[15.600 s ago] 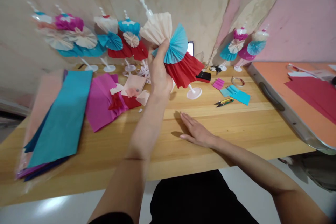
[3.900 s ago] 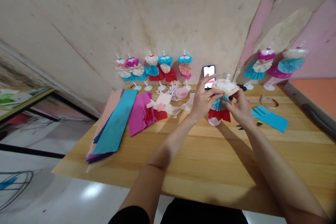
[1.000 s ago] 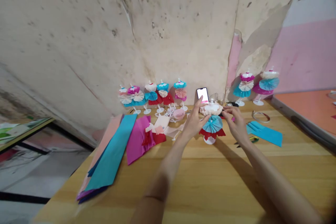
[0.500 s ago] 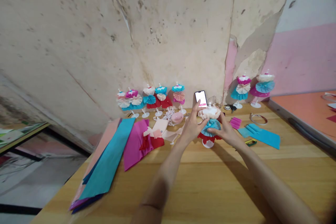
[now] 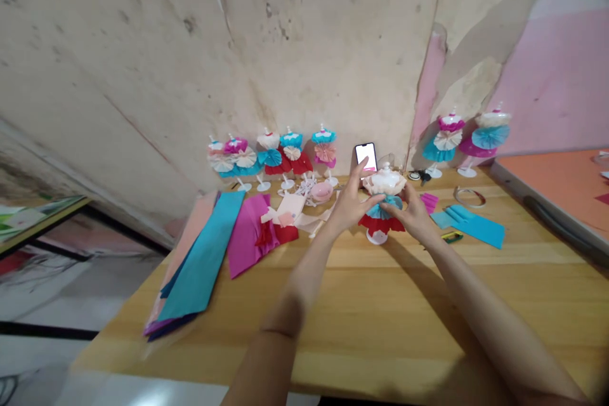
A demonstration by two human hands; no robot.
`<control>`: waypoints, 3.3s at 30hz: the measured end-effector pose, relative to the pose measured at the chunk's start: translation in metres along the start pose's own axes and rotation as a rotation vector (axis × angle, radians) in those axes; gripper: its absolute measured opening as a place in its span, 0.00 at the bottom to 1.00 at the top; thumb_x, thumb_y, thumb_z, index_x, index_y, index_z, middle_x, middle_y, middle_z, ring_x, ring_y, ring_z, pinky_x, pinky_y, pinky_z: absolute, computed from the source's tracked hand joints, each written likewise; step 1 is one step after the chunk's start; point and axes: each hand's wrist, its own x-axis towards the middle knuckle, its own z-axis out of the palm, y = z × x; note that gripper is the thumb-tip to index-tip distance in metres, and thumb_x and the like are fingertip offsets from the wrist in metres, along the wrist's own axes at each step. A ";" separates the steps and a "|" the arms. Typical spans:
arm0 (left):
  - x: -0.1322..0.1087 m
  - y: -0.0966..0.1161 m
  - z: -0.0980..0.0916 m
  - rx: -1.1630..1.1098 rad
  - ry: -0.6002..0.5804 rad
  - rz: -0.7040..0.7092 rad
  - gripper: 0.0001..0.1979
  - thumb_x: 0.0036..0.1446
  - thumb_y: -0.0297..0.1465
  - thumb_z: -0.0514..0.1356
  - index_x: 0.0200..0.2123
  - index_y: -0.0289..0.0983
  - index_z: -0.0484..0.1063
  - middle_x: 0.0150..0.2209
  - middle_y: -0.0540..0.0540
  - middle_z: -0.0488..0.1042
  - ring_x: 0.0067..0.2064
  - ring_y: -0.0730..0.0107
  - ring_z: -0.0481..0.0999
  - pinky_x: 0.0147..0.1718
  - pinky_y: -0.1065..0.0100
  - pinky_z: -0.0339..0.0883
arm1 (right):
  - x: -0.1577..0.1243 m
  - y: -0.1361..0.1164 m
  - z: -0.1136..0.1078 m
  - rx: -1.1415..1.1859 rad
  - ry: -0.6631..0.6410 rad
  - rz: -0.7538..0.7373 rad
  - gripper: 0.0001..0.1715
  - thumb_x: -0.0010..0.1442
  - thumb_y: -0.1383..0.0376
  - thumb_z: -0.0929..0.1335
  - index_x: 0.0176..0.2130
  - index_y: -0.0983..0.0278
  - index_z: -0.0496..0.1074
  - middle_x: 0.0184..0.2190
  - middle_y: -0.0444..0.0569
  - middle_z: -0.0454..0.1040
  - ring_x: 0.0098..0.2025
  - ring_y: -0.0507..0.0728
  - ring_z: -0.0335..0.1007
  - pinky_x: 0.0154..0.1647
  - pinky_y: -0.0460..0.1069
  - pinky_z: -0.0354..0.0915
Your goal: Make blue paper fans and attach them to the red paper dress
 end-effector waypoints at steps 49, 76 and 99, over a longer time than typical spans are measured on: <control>-0.017 -0.038 0.006 0.004 -0.059 -0.090 0.23 0.60 0.42 0.61 0.53 0.33 0.69 0.52 0.38 0.72 0.51 0.59 0.74 0.50 0.59 0.69 | 0.004 0.012 -0.022 -0.170 -0.162 -0.023 0.33 0.57 0.53 0.72 0.59 0.57 0.66 0.55 0.51 0.72 0.54 0.65 0.70 0.56 0.63 0.65; -0.041 0.096 -0.014 0.468 -0.390 0.046 0.23 0.57 0.42 0.64 0.52 0.41 0.65 0.50 0.44 0.72 0.51 0.60 0.72 0.48 0.62 0.65 | -0.018 -0.094 -0.039 -0.513 -0.545 -0.092 0.04 0.63 0.62 0.65 0.38 0.60 0.66 0.34 0.47 0.74 0.34 0.56 0.69 0.35 0.50 0.62; 0.066 0.032 -0.003 -0.028 0.392 -0.026 0.18 0.57 0.28 0.62 0.50 0.39 0.63 0.39 0.47 0.74 0.41 0.70 0.76 0.44 0.66 0.69 | 0.069 -0.076 -0.031 -0.053 0.106 0.064 0.19 0.56 0.57 0.71 0.45 0.58 0.67 0.34 0.46 0.76 0.38 0.59 0.74 0.42 0.55 0.68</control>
